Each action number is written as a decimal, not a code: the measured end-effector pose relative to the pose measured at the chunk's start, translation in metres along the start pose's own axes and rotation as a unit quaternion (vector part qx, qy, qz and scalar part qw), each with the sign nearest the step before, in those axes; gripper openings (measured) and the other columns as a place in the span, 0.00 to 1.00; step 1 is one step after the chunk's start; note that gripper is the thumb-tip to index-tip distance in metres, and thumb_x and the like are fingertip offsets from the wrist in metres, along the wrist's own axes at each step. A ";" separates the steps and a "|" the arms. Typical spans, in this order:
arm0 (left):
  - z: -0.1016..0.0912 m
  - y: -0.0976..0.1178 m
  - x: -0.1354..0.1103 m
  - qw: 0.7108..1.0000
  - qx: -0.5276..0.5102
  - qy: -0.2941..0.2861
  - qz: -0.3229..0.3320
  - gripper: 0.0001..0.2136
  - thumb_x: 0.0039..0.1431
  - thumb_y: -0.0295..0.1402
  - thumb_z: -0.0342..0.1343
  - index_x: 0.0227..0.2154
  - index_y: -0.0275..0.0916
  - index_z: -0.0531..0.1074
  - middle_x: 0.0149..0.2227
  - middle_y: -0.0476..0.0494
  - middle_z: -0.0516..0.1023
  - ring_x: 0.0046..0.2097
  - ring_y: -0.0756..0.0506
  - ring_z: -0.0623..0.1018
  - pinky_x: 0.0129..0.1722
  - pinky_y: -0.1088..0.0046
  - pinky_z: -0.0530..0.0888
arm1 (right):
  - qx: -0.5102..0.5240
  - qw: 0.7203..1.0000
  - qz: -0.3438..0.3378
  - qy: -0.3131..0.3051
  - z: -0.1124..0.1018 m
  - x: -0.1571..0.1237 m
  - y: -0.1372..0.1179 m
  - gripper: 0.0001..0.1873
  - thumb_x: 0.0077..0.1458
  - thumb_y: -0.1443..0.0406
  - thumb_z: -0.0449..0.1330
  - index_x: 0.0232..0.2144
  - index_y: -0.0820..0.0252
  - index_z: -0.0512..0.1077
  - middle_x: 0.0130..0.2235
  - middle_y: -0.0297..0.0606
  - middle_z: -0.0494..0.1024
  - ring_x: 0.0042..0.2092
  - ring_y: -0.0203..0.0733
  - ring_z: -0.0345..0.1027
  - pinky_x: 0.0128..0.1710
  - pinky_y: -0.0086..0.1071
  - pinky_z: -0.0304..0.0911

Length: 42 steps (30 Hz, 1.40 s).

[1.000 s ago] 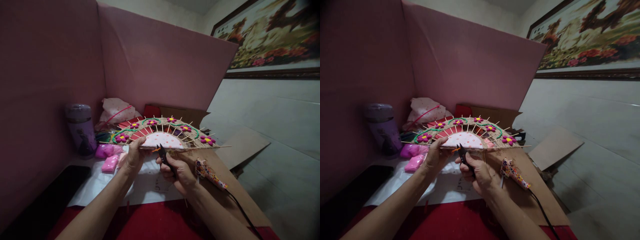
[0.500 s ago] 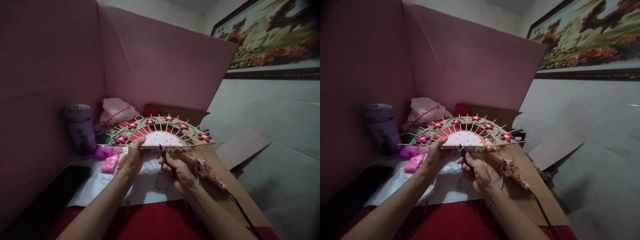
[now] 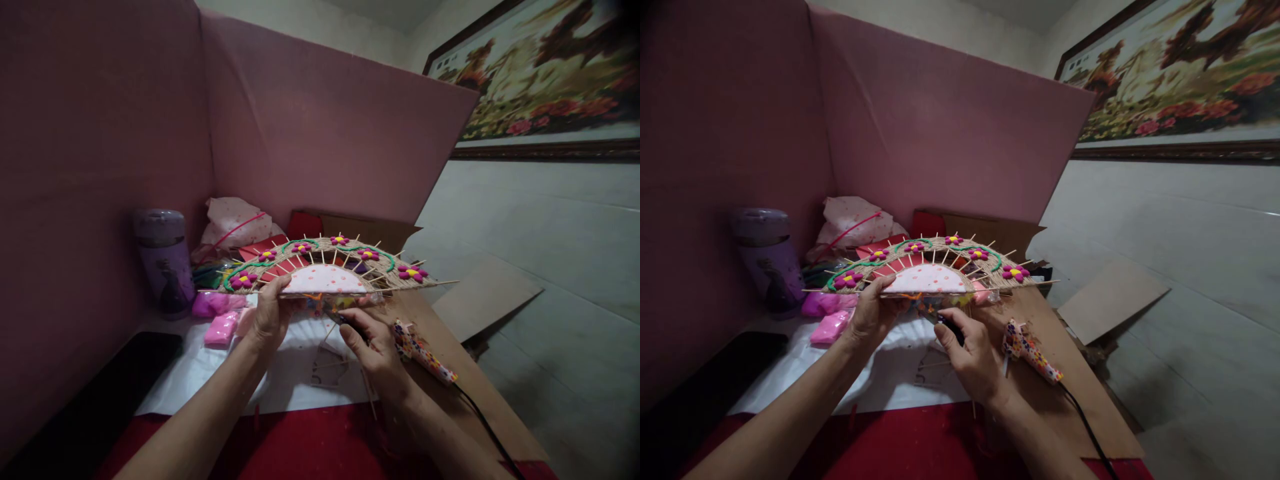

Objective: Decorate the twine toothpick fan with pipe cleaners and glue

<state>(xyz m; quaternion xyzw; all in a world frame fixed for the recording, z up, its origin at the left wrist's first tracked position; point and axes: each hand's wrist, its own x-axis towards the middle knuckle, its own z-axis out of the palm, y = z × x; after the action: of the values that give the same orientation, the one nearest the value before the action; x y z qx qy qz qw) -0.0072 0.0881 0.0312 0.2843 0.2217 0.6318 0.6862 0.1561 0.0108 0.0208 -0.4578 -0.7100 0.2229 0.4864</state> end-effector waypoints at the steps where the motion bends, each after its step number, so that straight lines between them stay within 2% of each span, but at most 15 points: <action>1: 0.000 0.000 0.000 1.000 -0.006 0.004 -0.002 0.08 0.46 0.31 0.55 0.26 0.30 0.74 0.23 0.45 0.76 0.23 0.50 0.72 0.21 0.77 0.70 | -0.062 0.997 -0.036 0.038 -0.002 -0.002 -0.001 0.13 0.56 0.59 0.55 0.40 0.60 0.70 0.33 0.37 0.74 0.35 0.39 0.66 0.35 0.31 0.58; 3: 0.001 0.001 0.000 1.000 -0.017 0.015 -0.004 0.07 0.45 0.30 0.55 0.25 0.30 0.74 0.22 0.46 0.76 0.22 0.51 0.72 0.20 0.78 0.70 | -0.158 0.979 -0.096 0.090 -0.006 -0.005 -0.002 0.12 0.56 0.63 0.56 0.43 0.59 0.69 0.39 0.39 0.75 0.40 0.41 0.68 0.39 0.32 0.59; 7: 0.003 0.002 -0.001 0.999 -0.023 0.021 -0.009 0.07 0.45 0.30 0.55 0.24 0.30 0.73 0.21 0.46 0.76 0.21 0.51 0.72 0.18 0.78 0.68 | -0.297 0.931 -0.178 0.115 -0.008 -0.005 -0.004 0.16 0.57 0.65 0.54 0.48 0.61 0.66 0.42 0.43 0.75 0.41 0.43 0.70 0.37 0.32 0.61; 11: 0.003 0.002 -0.001 1.000 -0.020 0.015 -0.007 0.07 0.45 0.30 0.55 0.24 0.30 0.73 0.21 0.46 0.76 0.21 0.50 0.73 0.18 0.78 0.69 | -0.414 0.877 -0.206 0.129 -0.004 0.001 -0.003 0.16 0.58 0.63 0.53 0.48 0.62 0.66 0.38 0.43 0.77 0.35 0.42 0.70 0.32 0.31 0.59; 15: 0.003 0.002 -0.001 1.000 -0.021 0.007 -0.008 0.06 0.44 0.30 0.55 0.22 0.31 0.73 0.20 0.46 0.76 0.20 0.51 0.71 0.17 0.78 0.68 | -0.471 0.846 -0.213 0.132 0.000 0.005 -0.001 0.15 0.59 0.62 0.53 0.47 0.64 0.66 0.36 0.43 0.77 0.31 0.40 0.70 0.28 0.31 0.56; 20: 0.004 0.001 -0.003 1.000 -0.012 -0.006 -0.007 0.08 0.44 0.31 0.56 0.24 0.30 0.74 0.22 0.45 0.77 0.22 0.50 0.73 0.19 0.77 0.69 | -0.448 0.859 -0.198 0.152 0.005 0.005 0.001 0.14 0.59 0.62 0.52 0.45 0.64 0.65 0.36 0.43 0.77 0.32 0.40 0.70 0.29 0.30 0.58; 30: 0.008 0.002 -0.006 1.000 -0.023 0.020 -0.007 0.06 0.45 0.30 0.56 0.23 0.31 0.72 0.20 0.46 0.76 0.21 0.50 0.72 0.17 0.78 0.67 | -0.409 0.875 -0.208 0.155 0.013 0.009 0.006 0.14 0.59 0.63 0.52 0.45 0.65 0.64 0.35 0.44 0.76 0.33 0.42 0.71 0.30 0.31 0.63; 42: 0.008 -0.003 -0.008 1.000 -0.016 0.005 0.003 0.06 0.46 0.30 0.55 0.23 0.31 0.72 0.21 0.47 0.75 0.21 0.51 0.71 0.17 0.77 0.68 | -0.436 0.858 -0.203 0.181 0.021 0.013 0.002 0.12 0.60 0.64 0.51 0.43 0.68 0.65 0.33 0.44 0.76 0.31 0.42 0.72 0.26 0.30 0.62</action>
<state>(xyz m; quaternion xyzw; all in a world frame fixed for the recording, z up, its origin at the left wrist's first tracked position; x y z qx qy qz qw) -0.0004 0.0794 0.0350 0.2706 0.2139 0.6385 0.6880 0.1371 0.0259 0.0170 -0.5010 -0.7111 -0.3003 0.3913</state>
